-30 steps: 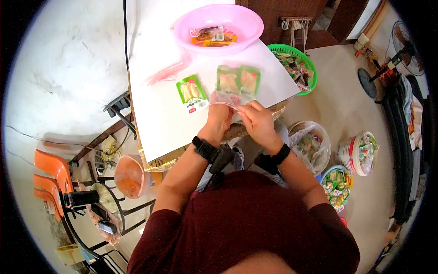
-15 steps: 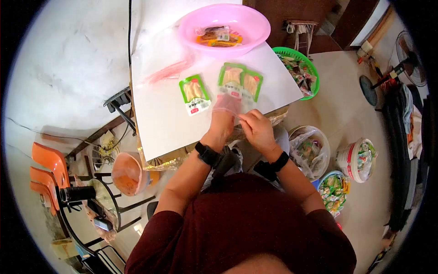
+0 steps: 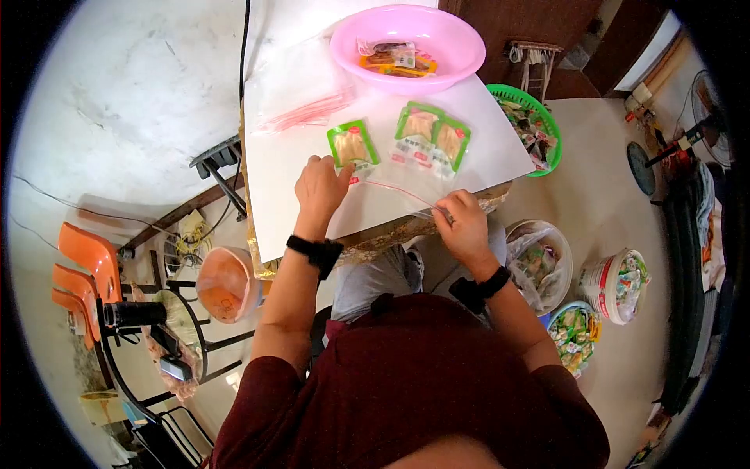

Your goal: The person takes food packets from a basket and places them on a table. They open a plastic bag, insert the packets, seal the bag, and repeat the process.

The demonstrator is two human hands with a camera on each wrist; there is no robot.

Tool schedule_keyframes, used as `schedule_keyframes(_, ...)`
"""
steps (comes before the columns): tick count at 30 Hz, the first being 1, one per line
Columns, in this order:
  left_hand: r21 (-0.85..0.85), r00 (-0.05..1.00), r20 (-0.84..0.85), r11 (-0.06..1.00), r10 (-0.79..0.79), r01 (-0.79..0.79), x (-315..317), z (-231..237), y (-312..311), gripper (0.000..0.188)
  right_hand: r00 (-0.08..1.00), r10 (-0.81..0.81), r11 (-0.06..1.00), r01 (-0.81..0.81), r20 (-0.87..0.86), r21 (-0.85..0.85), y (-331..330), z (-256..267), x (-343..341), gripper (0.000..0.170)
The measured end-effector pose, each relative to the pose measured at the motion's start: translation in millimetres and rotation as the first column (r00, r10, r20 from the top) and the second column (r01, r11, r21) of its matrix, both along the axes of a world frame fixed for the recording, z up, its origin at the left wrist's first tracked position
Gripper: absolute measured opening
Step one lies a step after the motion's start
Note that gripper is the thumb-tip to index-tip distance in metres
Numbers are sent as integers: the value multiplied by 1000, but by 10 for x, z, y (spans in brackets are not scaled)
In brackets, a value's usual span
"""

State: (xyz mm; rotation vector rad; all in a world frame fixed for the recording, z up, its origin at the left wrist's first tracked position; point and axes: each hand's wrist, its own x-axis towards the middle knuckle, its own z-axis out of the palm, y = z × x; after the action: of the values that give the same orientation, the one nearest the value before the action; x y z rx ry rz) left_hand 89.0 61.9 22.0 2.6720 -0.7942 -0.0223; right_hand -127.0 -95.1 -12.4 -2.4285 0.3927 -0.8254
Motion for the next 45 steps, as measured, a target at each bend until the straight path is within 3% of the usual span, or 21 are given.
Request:
schedule_keyframes(4, 204, 984, 151, 970, 98, -128, 24, -148, -256, 50, 1000, 3, 999, -3, -11, 35, 24, 40, -57, 9)
schedule_keyframes(7, 152, 991, -5, 979, 135, -133, 71, -125, -365, 58, 1000, 1, 1000, -1, 13, 19, 18, 47, -79, 9)
schedule_keyframes(10, -18, 991, 96, 996, 91, -90, 187, -364, -364, 39, 1000, -3, 1000, 3, 15, 2, 12, 49, -103, 9)
schedule_keyframes(13, -404, 963, -261, 898, 68, -173, 389, -529, -242, 26, 999, -16, 1000, 17, 36, -12, 18, 66, -91, 8)
schedule_keyframes(14, -475, 994, -104, 876, 41, -85, 418, -594, -156, 16, 999, -27, 999, 28, 36, -23, 17, 89, -93, 8)
schedule_keyframes(15, -557, 959, -282, 809, 25, -185, 346, -480, -82, 14, 999, -37, 999, 38, 36, -33, 15, 106, -94, 8)
schedule_keyframes(16, -611, 893, -449, 733, -10, -299, 251, -297, 8, 12, 998, -33, 999, 34, 58, -8, 12, 112, -91, 8)
schedule_keyframes(18, -702, 790, -588, 596, -175, -391, 162, -91, 258, 14, 994, -25, 999, 21, 105, 39, -3, 128, -69, 8)
schedule_keyframes(22, -716, 633, -677, 535, -376, -448, 157, 60, 855, 18, 992, -60, 997, 55, 109, 47, -35, 178, -36, 8)
schedule_keyframes(26, -631, 484, -758, 681, -437, -373, -188, 381, 1107, 24, 989, -88, 993, 76, 123, 94, -38, 237, -18, 7)
schedule_keyframes(30, -531, 239, -847, 777, -475, -338, -492, 391, 932, 24, 983, -86, 994, 75, 162, 75, -40, 241, 12, 8)
schedule_keyframes(33, -455, 85, -880, 778, -468, -432, -644, 322, 589, 28, 988, -54, 998, 51, 146, 25, -65, 216, 1, 8)
schedule_keyframes(36, -464, 30, -842, 694, -539, -551, -697, 188, 314, 31, 986, -24, 999, 28, 166, -18, -73, 223, -8, 10)
schedule_keyframes(40, -481, 47, -826, 660, -562, -577, -760, 92, -36, 28, 988, 0, 1000, 4, 156, -27, -68, 204, -38, 10)
schedule_keyframes(44, -465, 171, -884, 774, -436, -429, -643, -117, -507, 16, 987, 1, 999, 4, 161, -33, -37, 178, -54, 10)
schedule_keyframes(45, -491, 148, -863, 735, -482, -468, -649, -124, -612, 17, 985, -1, 1000, 6, 170, -29, -38, 161, -58, 10)
